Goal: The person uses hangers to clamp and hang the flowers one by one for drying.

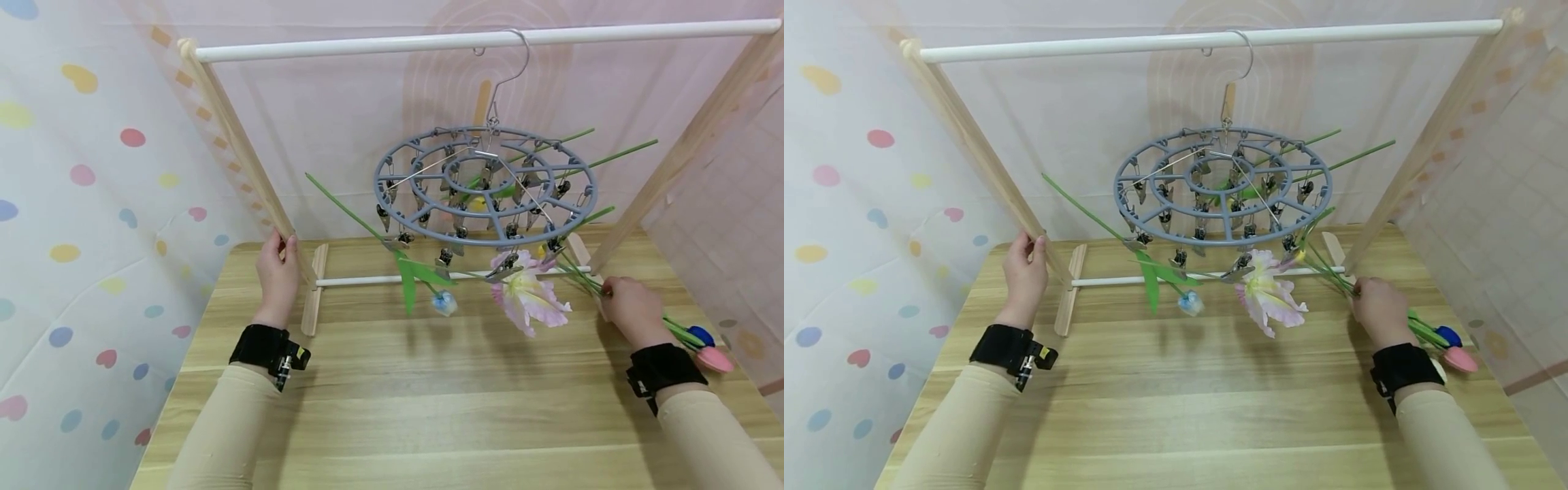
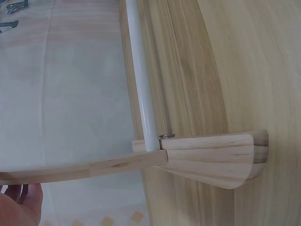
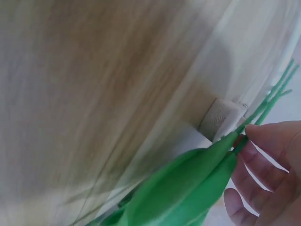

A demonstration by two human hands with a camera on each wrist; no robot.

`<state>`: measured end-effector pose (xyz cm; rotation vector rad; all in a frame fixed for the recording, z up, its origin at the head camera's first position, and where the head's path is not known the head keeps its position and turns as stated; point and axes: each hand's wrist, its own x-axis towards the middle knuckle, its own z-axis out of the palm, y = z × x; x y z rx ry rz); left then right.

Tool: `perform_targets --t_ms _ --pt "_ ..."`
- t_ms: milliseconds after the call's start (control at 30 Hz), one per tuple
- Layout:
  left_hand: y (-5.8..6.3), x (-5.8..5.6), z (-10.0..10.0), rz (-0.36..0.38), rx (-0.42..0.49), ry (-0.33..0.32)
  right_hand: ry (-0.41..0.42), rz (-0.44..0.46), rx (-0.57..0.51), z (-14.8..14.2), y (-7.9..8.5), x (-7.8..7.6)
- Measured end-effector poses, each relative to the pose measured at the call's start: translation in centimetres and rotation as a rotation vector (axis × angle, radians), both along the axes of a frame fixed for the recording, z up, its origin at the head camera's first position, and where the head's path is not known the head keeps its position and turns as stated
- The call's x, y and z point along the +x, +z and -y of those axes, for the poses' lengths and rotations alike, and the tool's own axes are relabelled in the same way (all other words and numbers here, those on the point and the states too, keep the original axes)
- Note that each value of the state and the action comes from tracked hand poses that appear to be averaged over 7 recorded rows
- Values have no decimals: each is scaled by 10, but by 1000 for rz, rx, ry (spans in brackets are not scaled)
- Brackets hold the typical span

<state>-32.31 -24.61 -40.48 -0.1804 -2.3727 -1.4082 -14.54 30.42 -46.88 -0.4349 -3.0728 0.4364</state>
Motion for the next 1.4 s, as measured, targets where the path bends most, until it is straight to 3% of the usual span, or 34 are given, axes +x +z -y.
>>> perform_targets --t_ms 100,433,1033,1400 --pt "0 0 0 -6 -11 6 -12 -10 -37 -3 3 4" --pt "0 -2 0 1 -29 16 -34 -164 -13 -4 10 20" --pt "0 -4 -1 6 -24 15 -81 -401 -77 9 34 39" --pt "3 3 -3 67 72 3 -104 -516 -132 16 38 58"
